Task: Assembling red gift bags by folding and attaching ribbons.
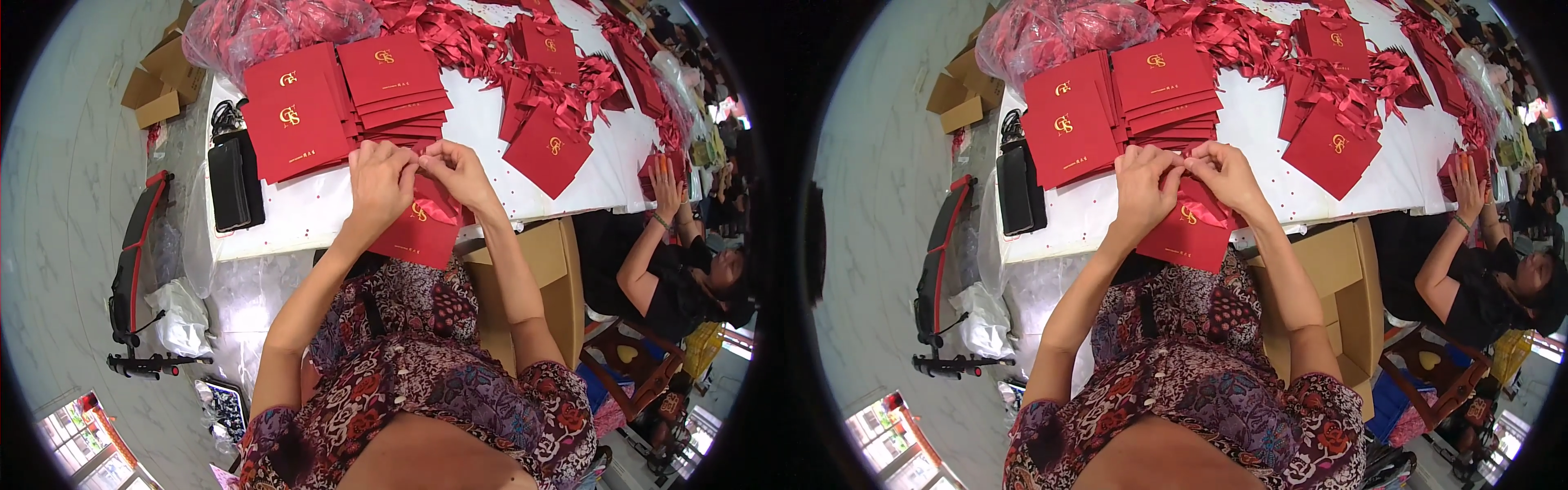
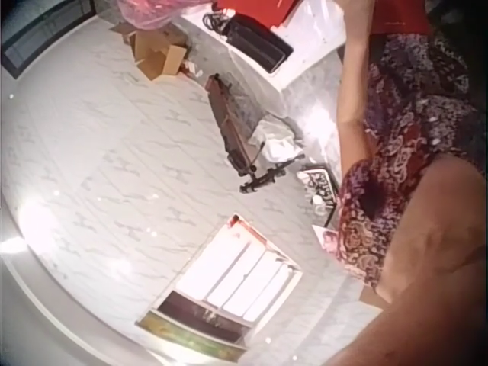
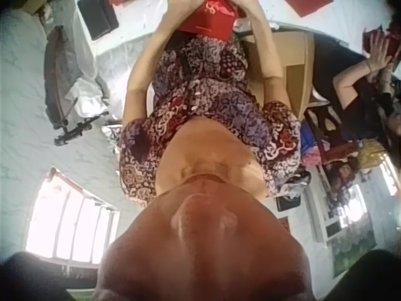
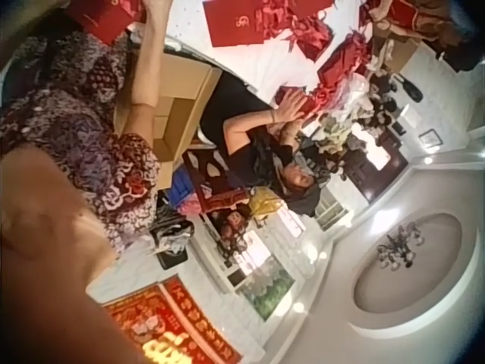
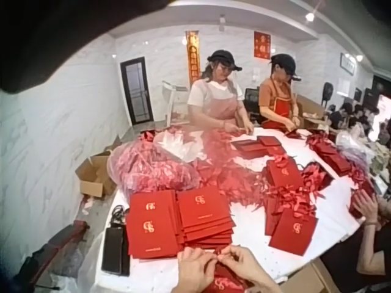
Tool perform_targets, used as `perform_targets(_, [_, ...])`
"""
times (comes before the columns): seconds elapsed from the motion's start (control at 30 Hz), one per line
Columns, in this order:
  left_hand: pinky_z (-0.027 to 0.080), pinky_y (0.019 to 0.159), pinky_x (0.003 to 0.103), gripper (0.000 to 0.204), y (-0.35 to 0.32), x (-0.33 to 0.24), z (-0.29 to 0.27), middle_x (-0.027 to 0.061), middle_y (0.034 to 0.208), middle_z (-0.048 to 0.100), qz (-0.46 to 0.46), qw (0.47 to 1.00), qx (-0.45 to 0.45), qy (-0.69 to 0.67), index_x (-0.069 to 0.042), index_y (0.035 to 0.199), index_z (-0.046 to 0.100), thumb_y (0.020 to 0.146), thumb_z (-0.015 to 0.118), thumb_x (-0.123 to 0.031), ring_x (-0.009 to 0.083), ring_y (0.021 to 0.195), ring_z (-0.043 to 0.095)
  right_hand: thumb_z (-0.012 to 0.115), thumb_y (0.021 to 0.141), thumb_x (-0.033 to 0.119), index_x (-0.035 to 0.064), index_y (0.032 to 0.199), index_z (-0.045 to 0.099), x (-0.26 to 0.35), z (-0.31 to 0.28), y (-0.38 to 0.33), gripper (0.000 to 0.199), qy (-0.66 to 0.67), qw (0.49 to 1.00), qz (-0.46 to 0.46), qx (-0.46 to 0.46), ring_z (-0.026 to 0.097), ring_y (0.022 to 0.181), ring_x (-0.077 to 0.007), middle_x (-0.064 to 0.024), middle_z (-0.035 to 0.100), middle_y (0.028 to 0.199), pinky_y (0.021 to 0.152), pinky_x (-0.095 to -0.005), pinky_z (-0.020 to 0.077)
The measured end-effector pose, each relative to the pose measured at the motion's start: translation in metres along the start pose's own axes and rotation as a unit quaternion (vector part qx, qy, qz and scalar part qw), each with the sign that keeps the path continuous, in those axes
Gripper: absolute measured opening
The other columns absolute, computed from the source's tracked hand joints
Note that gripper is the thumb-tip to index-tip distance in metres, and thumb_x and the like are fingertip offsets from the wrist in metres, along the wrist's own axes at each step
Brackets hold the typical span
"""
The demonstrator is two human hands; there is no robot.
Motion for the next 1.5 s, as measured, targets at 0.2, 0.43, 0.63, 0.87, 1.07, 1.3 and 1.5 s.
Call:
perform_targets(0.2, [0.049,0.088,0.033,0.041,-0.027,0.032,-0.008,0.0103,0.103,0.067,-0.134,0.968,0.008,-0.214,-0.003,0.121,0.058,0.086,0.077,-0.013,0.021,0.101,0.062,0.06,0.101,0.013,0.0016,0.098,0.062,0.024,-0.024,-0.003,0.013,0.159,0.986,-0.023,-0.041,0.059,0.079,-0.0072,-0.0013,0.065,0.086,0.077,-0.0198,0.0473])
perform_targets(0.43, [0.05,0.095,0.031,0.049,-0.062,0.037,-0.005,0.0081,0.12,0.066,-0.29,0.776,0.073,-0.556,0.003,0.132,0.053,0.089,0.074,-0.007,0.0165,0.11,0.062,0.061,0.101,0.017,0.0048,0.097,0.063,0.006,-0.036,0.0,0.014,0.24,0.957,-0.009,-0.164,0.057,0.076,-0.0066,-0.0004,0.065,0.085,0.075,-0.0205,0.0467])
perform_targets(0.63, [0.049,0.093,0.032,0.038,-0.072,0.01,-0.014,0.0093,0.114,0.068,-0.223,0.887,0.017,-0.403,0.004,0.129,0.056,0.096,0.067,-0.01,0.0168,0.105,0.062,0.059,0.102,0.017,0.0038,0.098,0.064,0.01,-0.039,0.015,0.014,0.191,0.963,-0.033,-0.186,0.058,0.073,-0.0058,-0.0003,0.065,0.083,0.07,-0.0211,0.0476])
perform_targets(0.87, [0.049,0.092,0.033,0.039,-0.061,-0.007,-0.059,0.0118,0.11,0.067,-0.127,0.948,0.002,-0.293,-0.002,0.125,0.062,0.087,0.068,-0.001,0.0265,0.105,0.062,0.059,0.102,0.02,0.0061,0.103,0.064,0.015,-0.055,0.037,0.015,0.142,0.984,0.009,-0.102,0.064,0.075,-0.0083,-0.0027,0.071,0.09,0.065,-0.0235,0.0503])
perform_targets(1.07, [0.042,0.103,0.045,0.065,-0.066,-0.041,-0.042,0.0115,0.13,0.056,0.034,0.997,0.039,-0.058,-0.008,0.132,0.058,0.069,0.071,0.001,0.0337,0.123,0.052,0.069,0.093,0.022,0.0051,0.102,0.068,0.016,-0.124,0.061,0.019,-0.134,0.945,-0.108,-0.279,0.07,0.078,-0.0161,-0.0077,0.073,0.096,0.066,-0.0304,0.0534])
perform_targets(1.3, [0.036,0.107,0.049,0.08,-0.086,-0.041,0.029,0.0173,0.141,0.045,0.086,0.98,0.166,0.065,-0.008,0.146,0.044,0.072,0.075,-0.013,0.0364,0.131,0.043,0.074,0.085,0.023,0.0067,0.098,0.071,0.006,-0.104,0.114,0.021,-0.387,0.895,-0.093,-0.199,0.067,0.089,-0.0336,-0.0133,0.067,0.095,0.078,-0.0447,0.0503])
perform_targets(1.5, [0.034,0.106,0.048,0.082,-0.07,-0.045,0.03,0.0194,0.141,0.046,0.054,0.986,0.159,-0.017,-0.005,0.145,0.045,0.079,0.076,-0.044,0.0367,0.132,0.042,0.062,0.089,0.012,0.0009,0.091,0.065,0.01,-0.096,0.125,0.011,-0.51,0.826,-0.108,-0.214,0.066,0.087,-0.0403,-0.0212,0.065,0.093,0.076,-0.0515,0.0507])
Point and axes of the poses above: each hand's wrist, its own y-axis towards the middle knuckle, its own z-axis out of the palm, x = y × z, the point moved 10 cm from there along y, towards the middle knuckle
